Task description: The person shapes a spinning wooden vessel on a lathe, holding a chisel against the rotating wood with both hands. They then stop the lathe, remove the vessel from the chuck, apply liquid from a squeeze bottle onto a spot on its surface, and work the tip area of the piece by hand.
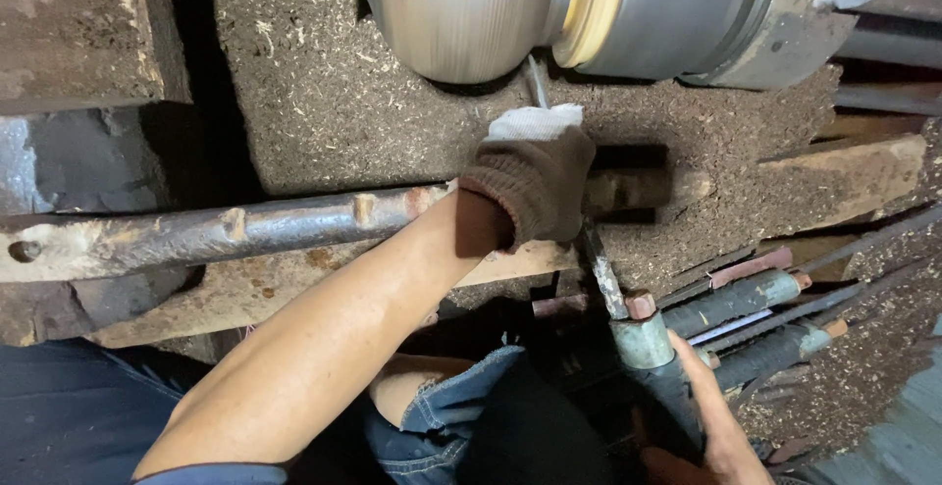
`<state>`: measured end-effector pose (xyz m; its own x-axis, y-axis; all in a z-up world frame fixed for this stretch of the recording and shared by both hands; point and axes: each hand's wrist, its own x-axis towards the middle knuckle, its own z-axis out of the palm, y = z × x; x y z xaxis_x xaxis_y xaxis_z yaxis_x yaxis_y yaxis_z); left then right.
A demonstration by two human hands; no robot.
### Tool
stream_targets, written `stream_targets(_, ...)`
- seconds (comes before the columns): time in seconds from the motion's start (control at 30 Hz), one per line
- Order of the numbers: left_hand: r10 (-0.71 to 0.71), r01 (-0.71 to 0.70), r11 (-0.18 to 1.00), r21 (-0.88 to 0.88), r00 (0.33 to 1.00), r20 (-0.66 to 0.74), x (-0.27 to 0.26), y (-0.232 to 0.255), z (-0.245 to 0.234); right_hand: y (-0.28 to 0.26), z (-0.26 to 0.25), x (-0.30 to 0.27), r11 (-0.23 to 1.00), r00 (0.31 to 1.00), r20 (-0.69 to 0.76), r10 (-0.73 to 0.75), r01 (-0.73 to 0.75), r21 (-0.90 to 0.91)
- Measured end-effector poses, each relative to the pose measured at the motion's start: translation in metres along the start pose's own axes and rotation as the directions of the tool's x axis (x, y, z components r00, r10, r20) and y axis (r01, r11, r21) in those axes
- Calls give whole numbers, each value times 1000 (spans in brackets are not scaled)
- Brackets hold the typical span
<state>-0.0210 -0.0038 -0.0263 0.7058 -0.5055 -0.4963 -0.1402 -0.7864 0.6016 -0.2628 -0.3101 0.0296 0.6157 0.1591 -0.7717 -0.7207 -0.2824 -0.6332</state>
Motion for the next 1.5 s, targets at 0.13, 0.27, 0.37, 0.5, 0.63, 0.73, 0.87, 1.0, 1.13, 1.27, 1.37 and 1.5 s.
stream_targets(0.13,29,-29,999,-24,1000,8,-3,4,-8,28,-5,-5,938,986,72,-150,165,-306)
stream_targets(0.27,41,-42,999,-32,999,-21,4,-4,9,79,-30,3,978,996,9,-91,91,-190)
stream_targets(0.37,46,-46,999,-27,999,-22,-1,1,-1,55,-19,0,986,999,-23,-45,41,-159)
stream_targets(0.5,29,-28,1000,8,999,-20,-4,5,-11,15,-12,0,998,999,34,-14,16,-63)
stream_targets(0.63,8,-7,1000,16,999,-40,-4,5,-8,-33,0,2,968,975,-72,208,-195,155)
stream_targets(0.73,27,-25,999,33,998,-61,-1,4,-5,-64,4,-2,1000,996,82,31,-31,-4)
stream_targets(0.87,56,-51,995,82,997,-58,-3,4,-7,-74,-2,-4,992,976,184,-120,113,50)
stream_targets(1.0,101,-98,994,39,990,-100,-3,-12,22,-45,-1,-15,999,991,133,-7,14,-47)
stream_targets(1.13,194,-198,980,11,945,-261,-11,-23,32,-28,25,-25,976,971,143,-193,204,-69)
stream_targets(1.27,219,-203,975,89,942,-253,2,-38,60,-34,56,-22,952,998,45,-36,48,-303)
stream_targets(1.37,239,-224,971,89,939,-249,-6,-32,45,-49,79,-16,897,993,-78,93,-117,-427)
stream_targets(1.5,209,-211,977,18,949,-238,-18,-14,12,-48,96,-11,911,970,-176,167,-220,-348)
